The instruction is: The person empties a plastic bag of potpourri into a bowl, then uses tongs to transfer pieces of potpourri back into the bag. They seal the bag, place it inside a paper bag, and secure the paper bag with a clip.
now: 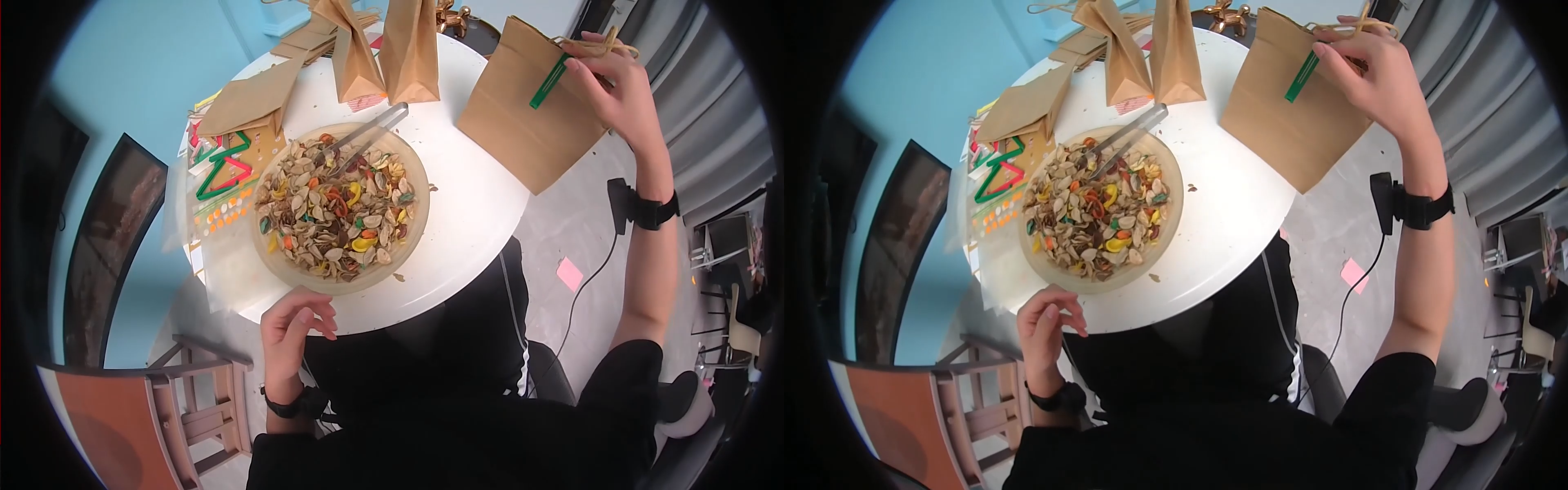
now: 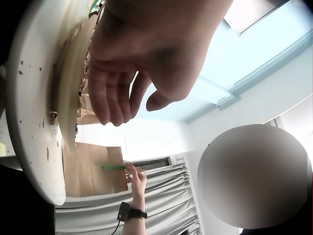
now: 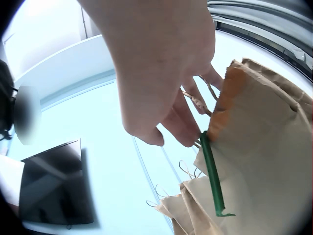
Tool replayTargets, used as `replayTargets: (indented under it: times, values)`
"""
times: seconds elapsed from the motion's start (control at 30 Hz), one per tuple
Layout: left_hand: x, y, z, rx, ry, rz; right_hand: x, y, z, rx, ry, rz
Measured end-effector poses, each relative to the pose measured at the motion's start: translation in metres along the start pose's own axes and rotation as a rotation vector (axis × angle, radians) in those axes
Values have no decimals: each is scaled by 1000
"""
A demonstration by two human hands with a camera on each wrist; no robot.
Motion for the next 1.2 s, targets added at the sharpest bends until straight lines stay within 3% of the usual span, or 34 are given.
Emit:
replayTargets:
  times: [0.1, 0.3, 0.43, 0.57, 0.77, 0.87, 0.93, 1.0, 1.07, 1.13, 1.2]
  values:
    - [2, 2, 1, -4, -4, -2, -9, -9, -16, 27, -135, 135]
    - [7, 1, 6, 9, 9, -24, 7, -18, -13, 255, -36, 181]
    - [12, 4, 10, 7, 13, -47, 28, -2, 16, 85, 48, 39]
    - [16, 7, 11, 0, 14, -55, 58, -14, 34, 223, 138, 98]
    - [13, 6, 11, 3, 7, -43, 53, -4, 36, 289, 268, 8]
    - [7, 5, 9, 5, -13, -32, 1, 33, 16, -20, 4, -1]
    - [2, 6, 7, 3, -21, -28, -40, 21, -10, 142, -136, 350]
    - [-1, 6, 6, 11, -25, -33, -67, -6, -62, 256, -393, 472]
    - [-2, 6, 4, 7, -27, -42, -42, -40, -118, 481, -589, 518]
    - [-3, 6, 3, 13, -31, -45, 24, -28, -136, 591, -294, 270]
    - [-3, 4, 1, 17, -28, -37, 79, -30, -156, 620, -215, 383]
Point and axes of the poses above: each hand's wrist, its own z-axis towards the middle knuckle, its own x-axis out of the palm, y = z × x, the point moved 10 cm from there along z, towards the middle knuckle, and after that the axes turned 2 degrees about x, right-handed, at the moved point
